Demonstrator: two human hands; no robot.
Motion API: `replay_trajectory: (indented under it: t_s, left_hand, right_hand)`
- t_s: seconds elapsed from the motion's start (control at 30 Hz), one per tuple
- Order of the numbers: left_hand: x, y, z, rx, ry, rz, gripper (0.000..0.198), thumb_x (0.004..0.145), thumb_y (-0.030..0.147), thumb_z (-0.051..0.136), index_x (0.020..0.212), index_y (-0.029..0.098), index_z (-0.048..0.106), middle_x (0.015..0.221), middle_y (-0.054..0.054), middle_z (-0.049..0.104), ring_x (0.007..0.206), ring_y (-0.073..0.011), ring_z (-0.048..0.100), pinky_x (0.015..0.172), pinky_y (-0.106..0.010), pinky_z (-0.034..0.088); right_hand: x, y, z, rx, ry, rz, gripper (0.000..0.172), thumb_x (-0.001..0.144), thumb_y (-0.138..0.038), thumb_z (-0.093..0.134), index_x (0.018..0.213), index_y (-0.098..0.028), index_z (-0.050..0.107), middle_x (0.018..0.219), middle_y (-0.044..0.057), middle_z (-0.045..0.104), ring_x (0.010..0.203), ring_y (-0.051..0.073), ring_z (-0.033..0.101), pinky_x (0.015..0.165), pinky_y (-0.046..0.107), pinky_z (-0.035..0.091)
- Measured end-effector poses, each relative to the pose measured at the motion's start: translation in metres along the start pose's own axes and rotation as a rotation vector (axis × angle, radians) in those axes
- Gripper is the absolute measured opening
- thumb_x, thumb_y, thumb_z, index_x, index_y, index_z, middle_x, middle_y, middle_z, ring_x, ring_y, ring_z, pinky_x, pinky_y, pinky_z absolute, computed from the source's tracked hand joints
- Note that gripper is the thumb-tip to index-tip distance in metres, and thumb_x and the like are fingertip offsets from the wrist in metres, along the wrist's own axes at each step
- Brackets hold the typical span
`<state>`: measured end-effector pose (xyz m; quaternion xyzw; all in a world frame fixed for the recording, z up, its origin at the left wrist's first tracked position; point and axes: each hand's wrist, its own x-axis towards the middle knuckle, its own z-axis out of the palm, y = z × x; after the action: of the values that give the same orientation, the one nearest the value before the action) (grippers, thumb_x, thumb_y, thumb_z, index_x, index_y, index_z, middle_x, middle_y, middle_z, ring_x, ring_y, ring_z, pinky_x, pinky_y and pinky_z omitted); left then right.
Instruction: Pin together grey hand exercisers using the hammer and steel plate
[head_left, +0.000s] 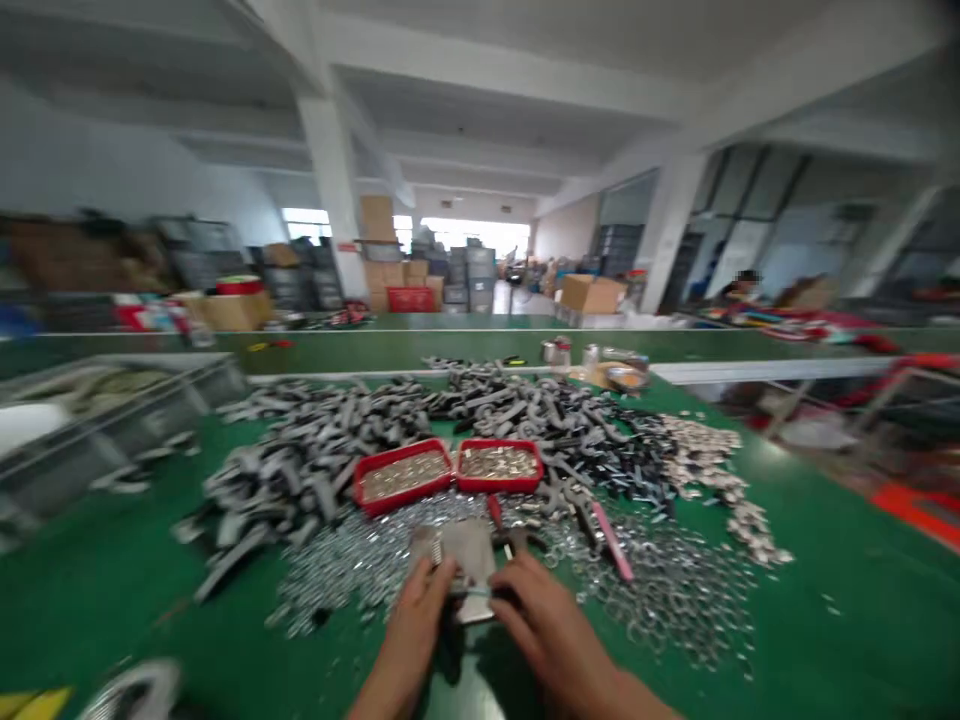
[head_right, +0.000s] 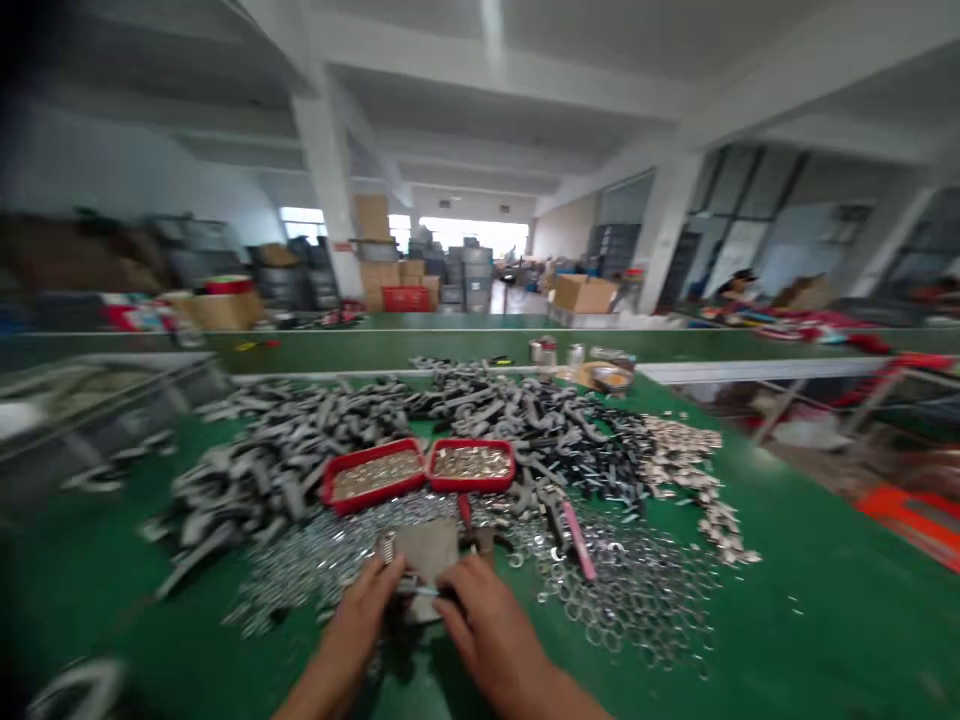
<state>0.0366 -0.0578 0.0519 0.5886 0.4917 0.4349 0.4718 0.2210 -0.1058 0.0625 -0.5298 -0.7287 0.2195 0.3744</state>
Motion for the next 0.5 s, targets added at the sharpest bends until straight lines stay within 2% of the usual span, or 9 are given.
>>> replay_trajectory:
  t_s: [0.07, 0.2, 0.3, 0.43, 0.5]
  left_hand:
    - [0.000, -0.001, 0.003, -0.076, -0.022, -0.060, 0.040, 0.091, 0.056, 0.048, 0.093, 0.018, 0.062, 0.086, -0.005, 0.065, 0.083, -0.0213, 0.061, 0.082, -0.033, 0.050]
    - [-0.002, 0.004, 0.008, -0.209, -0.104, -0.104, 0.039, 0.092, 0.056, 0.049, 0.097, 0.018, 0.058, 0.088, -0.003, 0.062, 0.083, -0.0180, 0.058, 0.077, -0.029, 0.049]
    - [-0.008, 0.012, 0.004, -0.248, -0.137, -0.104, 0.038, 0.094, 0.054, 0.047, 0.096, 0.018, 0.057, 0.087, -0.002, 0.060, 0.082, -0.0172, 0.057, 0.076, -0.029, 0.048]
    - [-0.012, 0.013, -0.001, -0.102, -0.146, -0.016, 0.037, 0.096, 0.052, 0.046, 0.097, 0.019, 0.059, 0.088, -0.003, 0.061, 0.083, -0.0184, 0.056, 0.078, -0.030, 0.046]
    - [-0.013, 0.010, 0.001, 0.025, -0.101, 0.041, 0.034, 0.097, 0.050, 0.045, 0.096, 0.019, 0.059, 0.090, -0.004, 0.062, 0.084, -0.0195, 0.057, 0.079, -0.032, 0.046]
  right_hand:
    - [0.001, 0.001, 0.004, 0.071, -0.001, 0.003, 0.015, 0.094, -0.021, 0.055, 0.106, -0.025, 0.062, 0.103, 0.006, 0.064, 0.095, 0.022, 0.062, 0.086, 0.035, 0.049]
    - [-0.001, 0.002, 0.016, 0.172, -0.007, 0.096, 0.014, 0.090, -0.027, 0.061, 0.104, -0.025, 0.060, 0.093, 0.004, 0.066, 0.082, 0.022, 0.065, 0.076, 0.035, 0.053]
    - [-0.006, 0.002, 0.016, 0.176, 0.011, 0.081, 0.011, 0.092, -0.028, 0.059, 0.103, -0.026, 0.062, 0.098, 0.006, 0.068, 0.090, 0.023, 0.066, 0.081, 0.037, 0.054]
    - [-0.005, 0.005, 0.009, 0.194, -0.017, -0.079, 0.020, 0.093, -0.027, 0.057, 0.112, -0.028, 0.064, 0.114, 0.009, 0.067, 0.110, 0.026, 0.062, 0.097, 0.043, 0.049]
    - [-0.002, 0.004, 0.007, 0.316, -0.086, 0.000, 0.017, 0.092, -0.031, 0.060, 0.107, -0.027, 0.065, 0.107, 0.008, 0.068, 0.102, 0.025, 0.066, 0.093, 0.042, 0.051]
